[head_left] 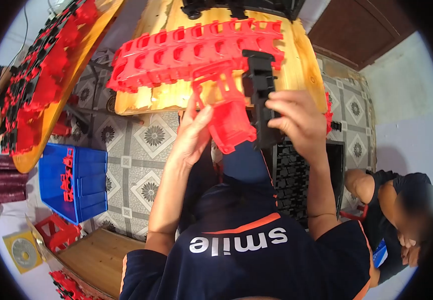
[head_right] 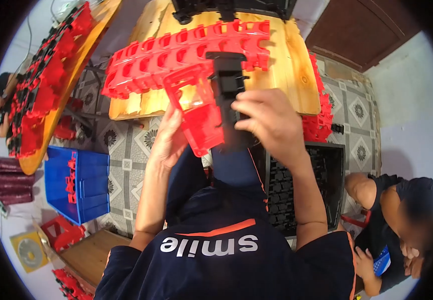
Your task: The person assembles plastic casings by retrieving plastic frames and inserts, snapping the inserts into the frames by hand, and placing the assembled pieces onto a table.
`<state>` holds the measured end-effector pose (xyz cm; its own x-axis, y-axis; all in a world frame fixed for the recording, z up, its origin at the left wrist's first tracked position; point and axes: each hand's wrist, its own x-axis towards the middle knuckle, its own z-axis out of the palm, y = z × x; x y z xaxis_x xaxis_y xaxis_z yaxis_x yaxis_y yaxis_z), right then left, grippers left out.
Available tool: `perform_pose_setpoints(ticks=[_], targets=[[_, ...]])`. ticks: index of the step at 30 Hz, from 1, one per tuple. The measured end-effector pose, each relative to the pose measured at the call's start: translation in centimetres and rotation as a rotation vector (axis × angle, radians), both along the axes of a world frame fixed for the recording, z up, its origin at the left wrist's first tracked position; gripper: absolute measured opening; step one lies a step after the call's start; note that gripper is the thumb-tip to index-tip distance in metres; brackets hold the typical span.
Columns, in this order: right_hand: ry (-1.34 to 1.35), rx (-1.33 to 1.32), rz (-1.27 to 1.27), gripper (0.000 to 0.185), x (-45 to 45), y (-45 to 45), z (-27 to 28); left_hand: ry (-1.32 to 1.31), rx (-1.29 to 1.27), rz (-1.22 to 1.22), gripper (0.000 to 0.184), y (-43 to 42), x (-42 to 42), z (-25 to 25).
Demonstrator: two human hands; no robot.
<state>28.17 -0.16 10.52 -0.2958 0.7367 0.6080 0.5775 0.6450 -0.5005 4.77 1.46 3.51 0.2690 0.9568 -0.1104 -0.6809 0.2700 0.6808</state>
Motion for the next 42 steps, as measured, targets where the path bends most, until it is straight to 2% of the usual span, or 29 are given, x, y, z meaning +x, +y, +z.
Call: perform_pose_setpoints(ticks=[1,4,11,17,19,20,22,24,26,27,28,29,30,31,32,33,34,35,37,40,42], targets=[[-0.1,0.062,0.046,0.035,-1.1,-0.2,0.8,-0.01,0.015,-0.021,0.076,0.0,0.0,0.0],[-0.091,0.099,0.109,0.043,-3.4,-0.5,0.7,-0.008,0.051,-0.021,0.075,-0.2,-0.2,0.4],[-0.114,0.141,0.158,0.042,-5.0,-0.2,-0.3,-0.019,0.094,-0.08,0.078,-0.6,-1.2,0.6],[-0.18,0.174,0.158,0.038,-5.4,-0.3,-0.3,-0.018,0.207,-0.085,0.092,-0.7,-1.0,0.2],[-0.135,0.096,0.267,0.04,-4.8,0.5,-0.3,0.179,0.168,-0.024,0.097,-1.0,-0.6,1.1],[-0.135,0.099,0.266,0.04,-4.9,1.1,-0.4,0.179,0.171,-0.024,0.097,-1.0,-0.6,1.4],[0.272,-0.007,0.002,0.044,-5.0,2.4,-1.4,0.106,0.129,-0.095,0.097,-1.3,-0.5,1.8],[0.5,-0.202,0.016,0.046,-5.9,3.4,-3.2,0.189,0.223,-0.054,0.097,-1.6,0.8,1.5],[0.585,-0.477,0.163,0.044,-6.9,4.2,-3.5,0.397,0.41,0.111,0.095,-1.7,2.3,0.1],[0.46,-0.524,0.087,0.043,-7.0,3.8,-2.8,0.42,0.462,0.143,0.092,-1.8,1.9,0.7],[0.48,-0.484,0.17,0.05,-7.1,4.2,-3.0,0.447,0.515,0.17,0.089,-1.9,1.5,1.2],[0.486,-0.5,0.239,0.058,-6.7,4.4,-2.8,0.432,0.512,0.292,0.084,-2.0,1.8,0.2],[0.483,-0.522,0.307,0.067,-6.5,4.6,-2.5,0.438,0.522,0.312,0.084,-2.0,1.4,1.1],[0.475,-0.509,0.327,0.067,-6.9,4.5,-2.2,0.285,0.368,0.309,0.071,-2.0,1.0,2.8],[0.567,-0.55,0.463,0.075,-7.2,4.0,-1.9,0.129,0.215,0.296,0.06,-1.7,0.6,3.8],[0.655,-0.592,0.595,0.084,-7.3,3.6,-1.6,0.161,0.266,0.323,0.066,-1.0,0.1,4.0],[0.51,-0.679,0.531,0.095,-7.6,3.2,-0.9,0.157,0.276,0.322,0.066,-0.5,-0.8,4.1],[0.456,-0.711,0.505,0.095,-7.6,3.6,-0.8,0.051,0.311,0.328,0.072,-0.1,-1.8,4.2],[0.409,-0.735,0.469,0.096,-8.1,4.6,-0.1,0.081,0.374,0.441,0.075,1.4,-3.1,5.9],[0.304,-0.639,0.435,0.09,-9.0,7.1,2.5,0.371,0.394,0.602,0.054,5.6,-4.4,7.8],[0.625,-0.563,0.412,0.077,-10.5,11.5,1.4,0.293,0.427,0.707,0.05,10.6,-4.4,9.0]])
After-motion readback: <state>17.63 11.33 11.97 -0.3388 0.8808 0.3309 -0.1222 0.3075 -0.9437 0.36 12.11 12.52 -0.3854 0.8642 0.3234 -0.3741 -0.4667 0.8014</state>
